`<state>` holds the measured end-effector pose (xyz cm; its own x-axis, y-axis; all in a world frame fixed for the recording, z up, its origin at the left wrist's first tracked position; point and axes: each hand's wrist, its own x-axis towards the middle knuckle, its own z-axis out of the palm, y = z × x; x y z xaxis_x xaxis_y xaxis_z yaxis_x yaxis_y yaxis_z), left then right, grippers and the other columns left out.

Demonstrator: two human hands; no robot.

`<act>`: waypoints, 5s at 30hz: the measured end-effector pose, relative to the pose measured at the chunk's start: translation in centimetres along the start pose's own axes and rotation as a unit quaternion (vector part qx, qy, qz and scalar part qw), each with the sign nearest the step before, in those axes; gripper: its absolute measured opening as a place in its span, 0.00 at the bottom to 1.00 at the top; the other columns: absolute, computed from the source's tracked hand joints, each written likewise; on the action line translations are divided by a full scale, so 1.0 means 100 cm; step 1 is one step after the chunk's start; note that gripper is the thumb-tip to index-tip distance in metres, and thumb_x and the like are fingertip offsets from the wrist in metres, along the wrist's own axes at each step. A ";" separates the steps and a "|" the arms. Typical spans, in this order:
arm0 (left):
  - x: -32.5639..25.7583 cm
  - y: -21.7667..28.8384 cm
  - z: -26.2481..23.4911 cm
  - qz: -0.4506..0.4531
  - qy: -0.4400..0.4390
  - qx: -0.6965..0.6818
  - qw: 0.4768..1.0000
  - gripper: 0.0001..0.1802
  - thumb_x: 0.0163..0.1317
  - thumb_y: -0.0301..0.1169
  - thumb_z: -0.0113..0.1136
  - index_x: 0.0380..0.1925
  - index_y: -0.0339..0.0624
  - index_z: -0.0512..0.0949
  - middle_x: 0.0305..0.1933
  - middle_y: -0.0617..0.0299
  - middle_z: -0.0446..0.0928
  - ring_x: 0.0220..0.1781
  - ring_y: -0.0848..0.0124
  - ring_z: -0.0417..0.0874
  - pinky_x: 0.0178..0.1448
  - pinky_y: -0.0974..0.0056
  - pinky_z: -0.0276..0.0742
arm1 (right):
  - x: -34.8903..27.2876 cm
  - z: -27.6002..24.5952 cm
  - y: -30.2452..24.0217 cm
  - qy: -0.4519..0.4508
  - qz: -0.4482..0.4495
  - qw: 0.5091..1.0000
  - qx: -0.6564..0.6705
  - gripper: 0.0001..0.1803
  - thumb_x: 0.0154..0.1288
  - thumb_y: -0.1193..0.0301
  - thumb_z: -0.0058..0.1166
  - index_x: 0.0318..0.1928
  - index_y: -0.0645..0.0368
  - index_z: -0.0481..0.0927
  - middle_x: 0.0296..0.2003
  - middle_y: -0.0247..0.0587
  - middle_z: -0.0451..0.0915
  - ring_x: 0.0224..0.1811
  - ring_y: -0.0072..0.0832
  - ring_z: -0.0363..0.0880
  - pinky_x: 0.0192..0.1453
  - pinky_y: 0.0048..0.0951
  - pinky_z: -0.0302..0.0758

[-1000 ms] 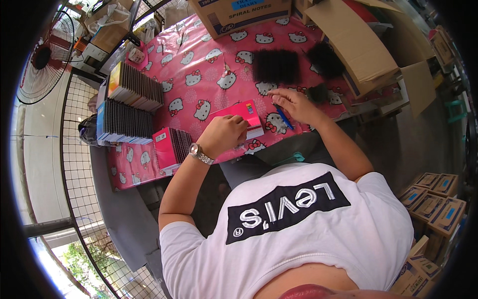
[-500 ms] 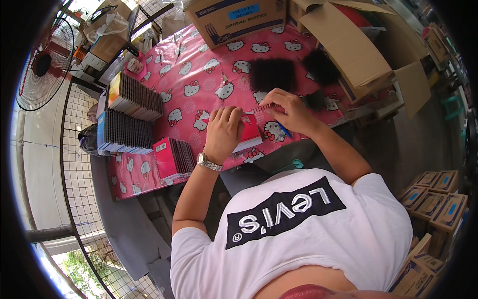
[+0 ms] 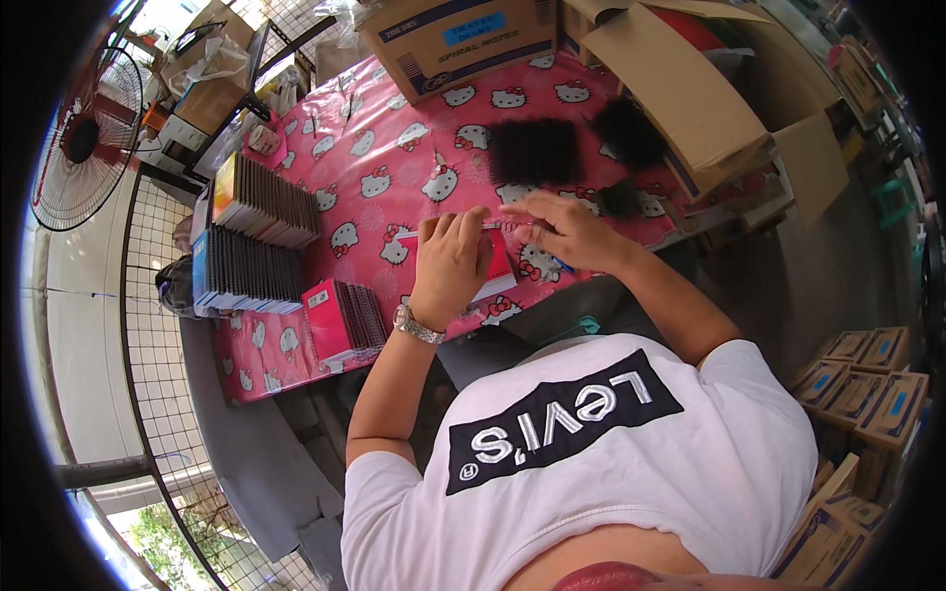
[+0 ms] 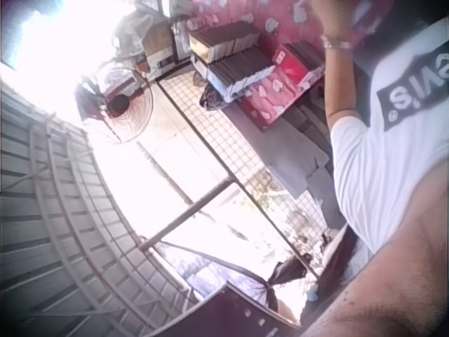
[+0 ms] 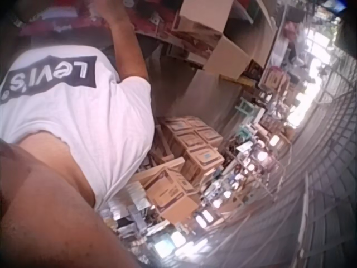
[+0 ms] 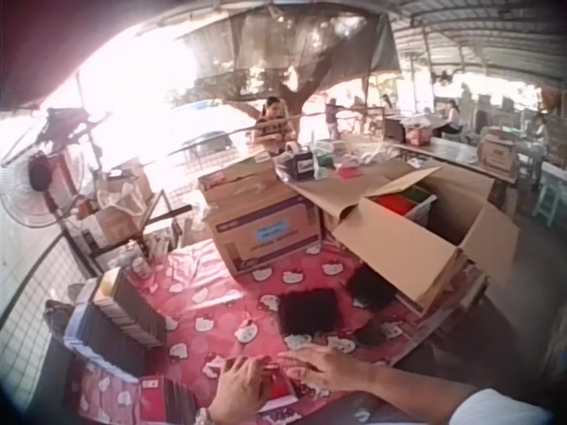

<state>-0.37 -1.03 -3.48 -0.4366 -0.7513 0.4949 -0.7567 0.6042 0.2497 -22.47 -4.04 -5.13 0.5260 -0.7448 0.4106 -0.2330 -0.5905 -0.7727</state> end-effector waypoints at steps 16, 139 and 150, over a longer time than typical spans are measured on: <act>-0.007 -0.015 0.000 0.023 -0.065 -0.042 0.997 0.12 0.62 0.28 0.61 0.46 0.42 0.77 0.43 0.59 0.81 0.52 0.58 0.80 0.67 0.48 0.63 | -0.048 -0.022 0.137 0.094 0.279 0.853 -0.430 0.26 0.64 0.57 0.62 0.57 0.58 0.76 0.45 0.49 0.82 0.50 0.41 0.81 0.57 0.40 0.77; -0.228 -0.152 -0.092 -0.475 0.043 -0.029 0.878 0.28 0.68 0.37 0.58 0.68 0.49 0.70 0.71 0.44 0.66 0.72 0.48 0.67 0.72 0.53 0.66 | 0.029 -0.032 0.289 0.209 0.413 0.869 -0.175 0.24 0.65 0.67 0.61 0.60 0.61 0.76 0.45 0.49 0.83 0.43 0.35 0.84 0.47 0.35 0.79; -0.051 -0.006 -0.012 -0.020 -0.168 0.050 0.984 0.17 0.57 0.36 0.68 0.45 0.46 0.81 0.49 0.59 0.80 0.53 0.59 0.80 0.56 0.56 0.78 | 0.062 -0.053 0.175 0.152 0.361 0.871 0.295 0.18 0.72 0.68 0.44 0.56 0.56 0.80 0.35 0.34 0.77 0.25 0.17 0.72 0.25 0.19 0.69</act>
<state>2.86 2.80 -5.16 -0.5286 -0.8298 0.1791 -0.8137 0.5554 0.1715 -27.62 -20.64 -13.53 0.1546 -0.9571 -0.2452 0.0958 0.2616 -0.9604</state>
